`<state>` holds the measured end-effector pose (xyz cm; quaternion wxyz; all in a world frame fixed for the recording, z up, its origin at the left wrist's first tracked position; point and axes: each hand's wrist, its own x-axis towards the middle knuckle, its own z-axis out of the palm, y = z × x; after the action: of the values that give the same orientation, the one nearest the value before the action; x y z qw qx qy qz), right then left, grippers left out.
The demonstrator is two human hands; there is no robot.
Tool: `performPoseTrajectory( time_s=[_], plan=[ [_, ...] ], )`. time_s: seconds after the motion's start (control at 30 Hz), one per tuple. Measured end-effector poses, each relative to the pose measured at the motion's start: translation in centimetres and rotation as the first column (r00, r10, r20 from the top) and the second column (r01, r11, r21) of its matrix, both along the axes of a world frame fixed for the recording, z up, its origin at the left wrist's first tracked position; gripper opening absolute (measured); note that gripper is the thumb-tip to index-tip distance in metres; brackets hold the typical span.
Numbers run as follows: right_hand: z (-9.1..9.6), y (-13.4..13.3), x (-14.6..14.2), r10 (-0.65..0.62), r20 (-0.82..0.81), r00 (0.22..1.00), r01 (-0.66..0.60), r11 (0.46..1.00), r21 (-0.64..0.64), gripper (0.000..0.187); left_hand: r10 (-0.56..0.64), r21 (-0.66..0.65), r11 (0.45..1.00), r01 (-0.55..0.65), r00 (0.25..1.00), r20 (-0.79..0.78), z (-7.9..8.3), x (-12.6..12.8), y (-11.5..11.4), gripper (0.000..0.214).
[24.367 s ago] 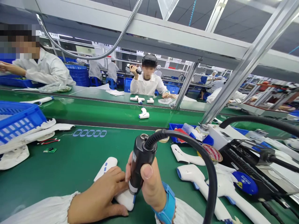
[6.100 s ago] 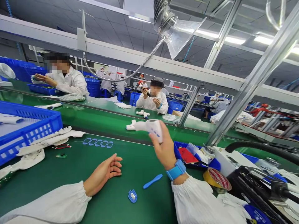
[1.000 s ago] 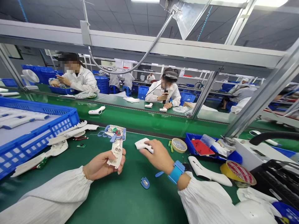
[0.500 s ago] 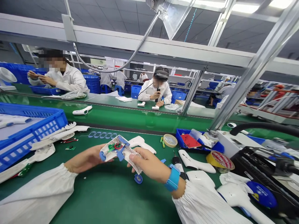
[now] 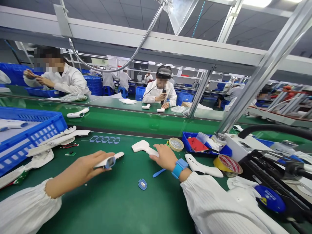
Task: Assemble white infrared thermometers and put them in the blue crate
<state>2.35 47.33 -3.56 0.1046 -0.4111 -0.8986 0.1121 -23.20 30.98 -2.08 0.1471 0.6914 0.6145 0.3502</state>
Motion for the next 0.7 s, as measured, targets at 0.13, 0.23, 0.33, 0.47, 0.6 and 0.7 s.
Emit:
performPoseTrajectory(
  time_s=[0.13, 0.23, 0.33, 0.47, 0.6, 0.7],
  plan=[
    [-1.8, 1.4, -1.4, -0.052, 0.075, 0.996, 0.051, 0.999, 0.013, 0.042, 0.221, -0.124, 0.973, -0.195, 0.941, 0.257, 1.3, -0.4, 0.1, 0.043],
    [-2.1, 1.8, -2.1, -0.084, 0.069, 0.994, 0.085, 0.996, -0.022, 0.027, 0.303, -0.295, 0.944, -0.144, 0.731, 0.612, 2.0, -0.2, 0.5, 0.045],
    [-1.8, 2.3, -1.8, -0.105, 0.028, 0.994, 0.107, 0.987, -0.119, 0.021, 0.302, -0.326, 0.945, -0.028, 0.458, 0.836, 1.4, 0.2, 1.1, 0.035],
    [-0.7, 1.9, 0.2, -0.132, -0.093, 0.987, 0.110, 0.972, -0.206, 0.028, 0.275, -0.318, 0.941, 0.119, 0.285, 0.918, -0.3, 1.4, 1.7, 0.025],
    [1.0, 0.2, 2.8, -0.164, -0.215, 0.963, 0.117, 0.969, -0.217, 0.034, 0.243, -0.312, 0.921, 0.235, 0.279, 0.929, -1.0, 2.7, 1.9, 0.020],
    [1.9, -1.7, 4.3, -0.175, -0.353, 0.919, 0.078, 0.959, -0.273, 0.035, 0.216, -0.313, 0.911, 0.270, 0.334, 0.918, -1.2, 3.2, 1.8, 0.020]
  ],
)
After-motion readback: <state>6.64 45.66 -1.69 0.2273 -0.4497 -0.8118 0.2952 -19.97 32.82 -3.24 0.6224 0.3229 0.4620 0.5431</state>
